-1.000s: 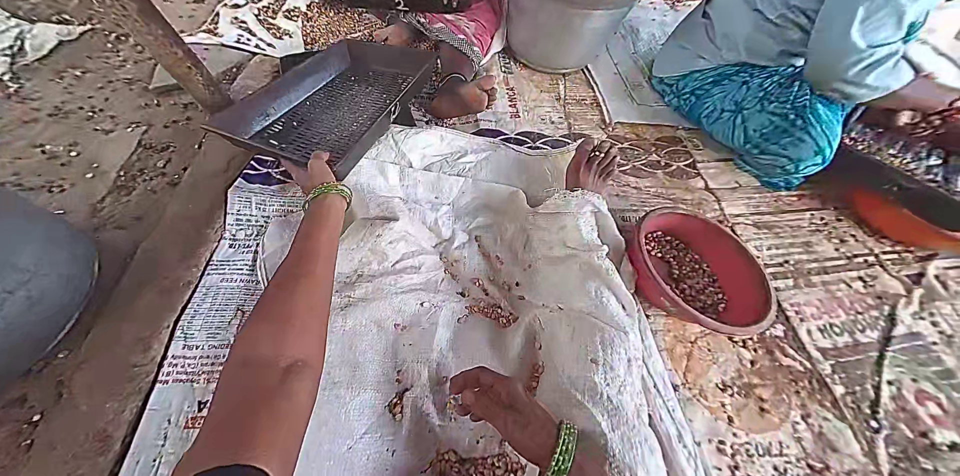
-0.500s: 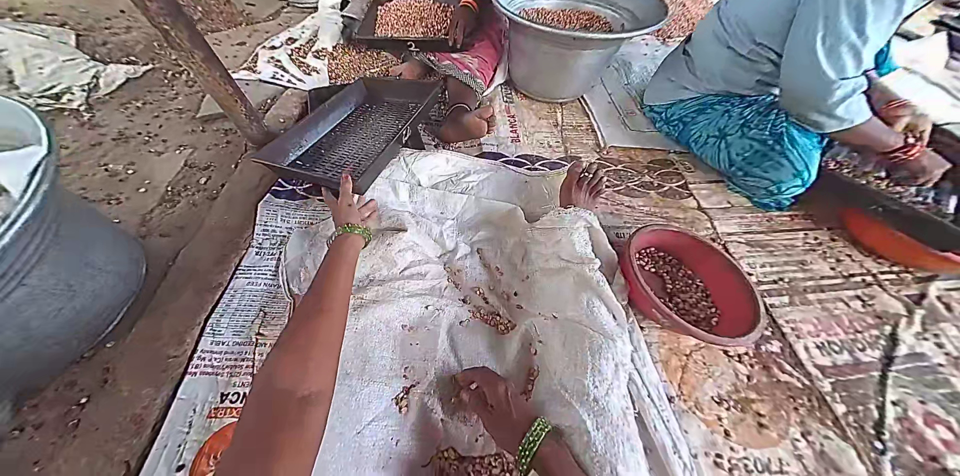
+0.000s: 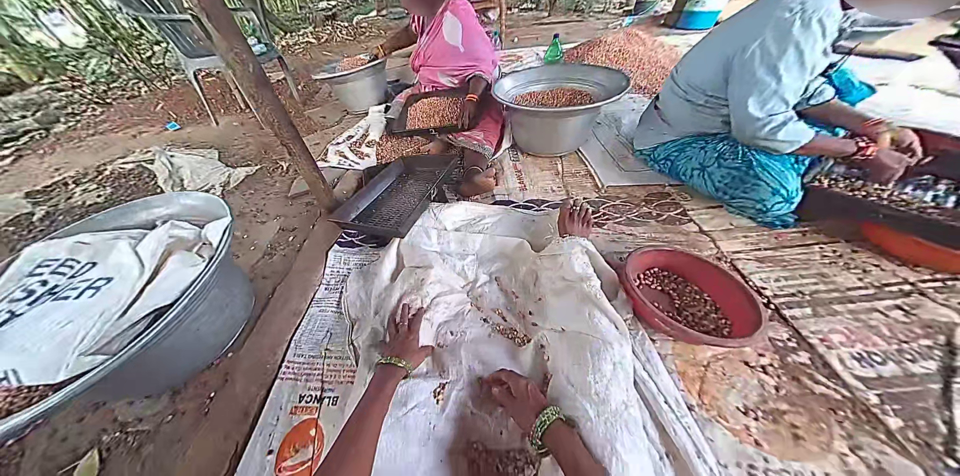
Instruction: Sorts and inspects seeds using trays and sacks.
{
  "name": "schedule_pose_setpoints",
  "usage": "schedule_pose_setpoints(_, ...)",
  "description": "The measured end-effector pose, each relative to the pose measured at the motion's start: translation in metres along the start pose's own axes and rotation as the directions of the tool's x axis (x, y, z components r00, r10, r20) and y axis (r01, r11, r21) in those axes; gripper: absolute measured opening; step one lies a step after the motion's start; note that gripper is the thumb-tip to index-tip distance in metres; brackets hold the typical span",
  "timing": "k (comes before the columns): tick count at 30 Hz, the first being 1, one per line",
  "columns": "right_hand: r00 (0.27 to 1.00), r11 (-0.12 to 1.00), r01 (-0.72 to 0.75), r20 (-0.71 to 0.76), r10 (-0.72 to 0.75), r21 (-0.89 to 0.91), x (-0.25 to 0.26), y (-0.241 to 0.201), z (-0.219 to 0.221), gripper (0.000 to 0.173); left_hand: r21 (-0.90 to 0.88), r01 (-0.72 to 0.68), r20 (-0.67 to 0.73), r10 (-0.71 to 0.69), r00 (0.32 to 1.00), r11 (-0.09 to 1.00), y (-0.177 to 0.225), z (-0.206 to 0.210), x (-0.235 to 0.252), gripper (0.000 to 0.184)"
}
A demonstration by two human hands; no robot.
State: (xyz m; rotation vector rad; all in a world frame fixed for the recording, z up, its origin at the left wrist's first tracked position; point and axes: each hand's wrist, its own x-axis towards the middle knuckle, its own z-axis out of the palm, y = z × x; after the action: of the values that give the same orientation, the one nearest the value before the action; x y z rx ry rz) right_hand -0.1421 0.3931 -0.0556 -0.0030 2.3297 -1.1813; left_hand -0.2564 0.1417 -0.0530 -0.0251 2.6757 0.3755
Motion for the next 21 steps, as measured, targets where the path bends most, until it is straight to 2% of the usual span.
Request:
schedule_pose_setpoints(5, 0.999, 1.0, -0.029, -0.022, 0.029, -0.01, -0.01, 0.001, 0.001, 0.036, 0.039, 0.036, 0.035, -0.037, 0.999, 0.999, 0.006, 0.0, -0.022, 0.094)
schedule_pose_setpoints(21, 0.999, 0.998, 0.009, -0.053, -0.012, -0.061, -0.015, 0.011, 0.006, 0.037, 0.076, 0.029, 0.009, -0.03, 1.0, 0.997, 0.007, 0.006, -0.024, 0.094)
